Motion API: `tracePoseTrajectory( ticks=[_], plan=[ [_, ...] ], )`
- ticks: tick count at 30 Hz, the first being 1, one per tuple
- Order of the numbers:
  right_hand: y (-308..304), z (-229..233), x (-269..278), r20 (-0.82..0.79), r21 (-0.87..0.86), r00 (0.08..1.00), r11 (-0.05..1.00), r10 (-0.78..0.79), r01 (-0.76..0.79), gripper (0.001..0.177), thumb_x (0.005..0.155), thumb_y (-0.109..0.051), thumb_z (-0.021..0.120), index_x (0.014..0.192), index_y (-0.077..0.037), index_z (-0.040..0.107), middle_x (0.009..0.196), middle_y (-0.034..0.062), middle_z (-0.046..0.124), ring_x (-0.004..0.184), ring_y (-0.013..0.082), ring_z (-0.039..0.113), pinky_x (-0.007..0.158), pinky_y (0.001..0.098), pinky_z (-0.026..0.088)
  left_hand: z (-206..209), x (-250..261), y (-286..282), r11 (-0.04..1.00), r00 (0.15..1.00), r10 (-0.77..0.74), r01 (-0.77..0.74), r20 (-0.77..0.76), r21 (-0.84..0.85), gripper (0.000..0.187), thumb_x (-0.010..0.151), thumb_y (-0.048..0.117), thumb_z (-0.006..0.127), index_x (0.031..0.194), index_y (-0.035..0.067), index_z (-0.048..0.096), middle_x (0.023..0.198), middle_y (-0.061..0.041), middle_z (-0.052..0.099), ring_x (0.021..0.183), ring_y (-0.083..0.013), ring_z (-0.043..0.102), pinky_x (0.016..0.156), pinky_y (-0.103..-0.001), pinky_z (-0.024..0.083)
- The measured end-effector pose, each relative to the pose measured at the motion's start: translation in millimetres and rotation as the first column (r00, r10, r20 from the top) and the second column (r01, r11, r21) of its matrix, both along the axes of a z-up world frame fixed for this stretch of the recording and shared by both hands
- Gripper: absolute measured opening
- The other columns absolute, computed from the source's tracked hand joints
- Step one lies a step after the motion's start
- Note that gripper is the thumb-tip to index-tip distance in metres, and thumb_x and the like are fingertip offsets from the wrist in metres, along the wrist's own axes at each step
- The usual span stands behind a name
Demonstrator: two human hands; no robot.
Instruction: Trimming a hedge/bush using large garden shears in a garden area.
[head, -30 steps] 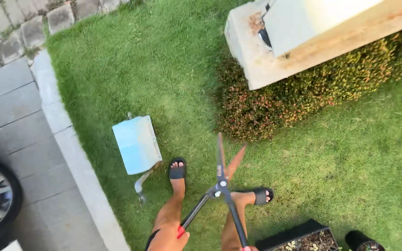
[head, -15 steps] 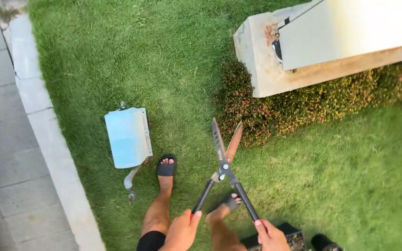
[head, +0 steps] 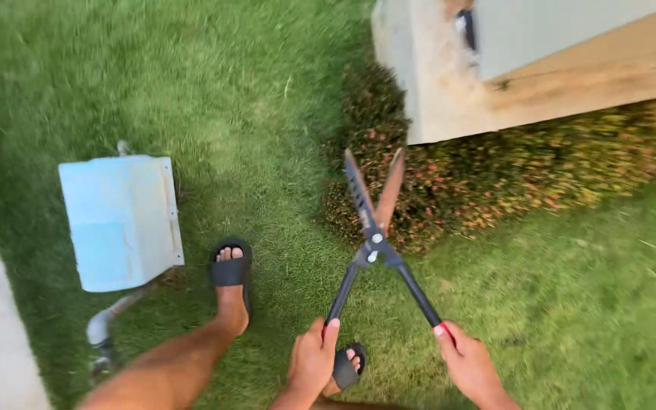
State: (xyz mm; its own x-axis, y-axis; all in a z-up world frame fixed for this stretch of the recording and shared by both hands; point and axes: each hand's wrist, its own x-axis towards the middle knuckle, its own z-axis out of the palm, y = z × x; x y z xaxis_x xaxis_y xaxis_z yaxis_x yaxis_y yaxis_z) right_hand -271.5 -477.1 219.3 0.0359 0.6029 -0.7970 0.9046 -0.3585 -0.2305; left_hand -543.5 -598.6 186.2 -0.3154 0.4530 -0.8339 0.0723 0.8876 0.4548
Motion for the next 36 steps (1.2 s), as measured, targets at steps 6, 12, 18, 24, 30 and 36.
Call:
tracePoseTrajectory(
  ticks=[6,12,18,24,30,36],
  plan=[
    [3,-119,50,0.063,-0.037,0.979,0.980,-0.192,0.195,0.041,0.098,-0.046,0.062,0.130,-0.021,0.069,0.060,0.0070,0.058,0.050,0.0196,0.055,0.051,0.0371,0.047,-116,21,5,0.995,0.995,-0.061,0.068,-0.083,0.073,0.043,0.097,0.049,0.052,0.088,0.008,0.062,0.064,-0.021,0.064,0.067,-0.0448,0.066,0.060,-0.056,0.049],
    [22,-144,24,-0.020,0.035,0.979,0.978,-0.204,0.204,0.041,0.100,-0.047,0.059,0.129,-0.020,0.069,0.060,0.0040,0.054,0.047,0.0157,0.050,0.046,0.0332,0.041,-152,11,27,0.989,0.982,-0.118,0.130,-0.149,0.070,0.042,0.099,0.050,0.049,0.094,0.010,0.061,0.064,-0.019,0.066,0.069,-0.0454,0.067,0.062,-0.056,0.049],
    [29,-169,10,-0.150,0.139,0.970,0.968,-0.190,0.211,0.041,0.097,-0.041,0.058,0.129,-0.019,0.068,0.059,0.0025,0.055,0.047,0.0133,0.049,0.044,0.0313,0.040,-163,-17,47,0.982,0.994,-0.078,0.089,-0.073,0.169,0.042,0.099,0.050,0.048,0.097,0.012,0.065,0.061,-0.014,0.065,0.055,-0.0342,0.066,0.056,-0.050,0.050],
    [14,-168,-19,-0.236,0.098,0.939,0.955,-0.250,0.279,0.037,0.098,-0.038,0.056,0.126,-0.017,0.068,0.062,0.0018,0.057,0.046,0.0130,0.051,0.043,0.0306,0.041,-166,-50,51,0.982,0.990,-0.122,0.131,-0.067,0.139,0.051,0.099,0.054,0.049,0.089,0.007,0.065,0.065,-0.013,0.064,0.062,-0.0298,0.065,0.064,-0.048,0.050],
    [16,-157,-27,-0.167,0.127,0.969,0.971,-0.180,0.203,0.033,0.102,-0.037,0.052,0.123,-0.017,0.068,0.064,0.0020,0.058,0.047,0.0120,0.053,0.044,0.0296,0.042,-160,-39,52,0.982,0.986,-0.130,0.142,-0.103,0.126,0.051,0.100,0.054,0.047,0.090,0.006,0.062,0.066,-0.014,0.064,0.066,-0.0340,0.064,0.067,-0.050,0.049],
    [-4,-173,-66,-0.387,0.133,0.874,0.920,-0.294,0.369,0.035,0.104,-0.036,0.049,0.120,-0.008,0.062,0.066,0.0010,0.055,0.045,0.0121,0.050,0.040,0.0293,0.042,-187,37,81,0.955,0.998,0.012,0.008,-0.065,0.296,0.048,0.101,0.049,0.046,0.091,0.005,0.062,0.063,-0.013,0.062,0.059,-0.0324,0.062,0.059,-0.050,0.047]
  ],
)
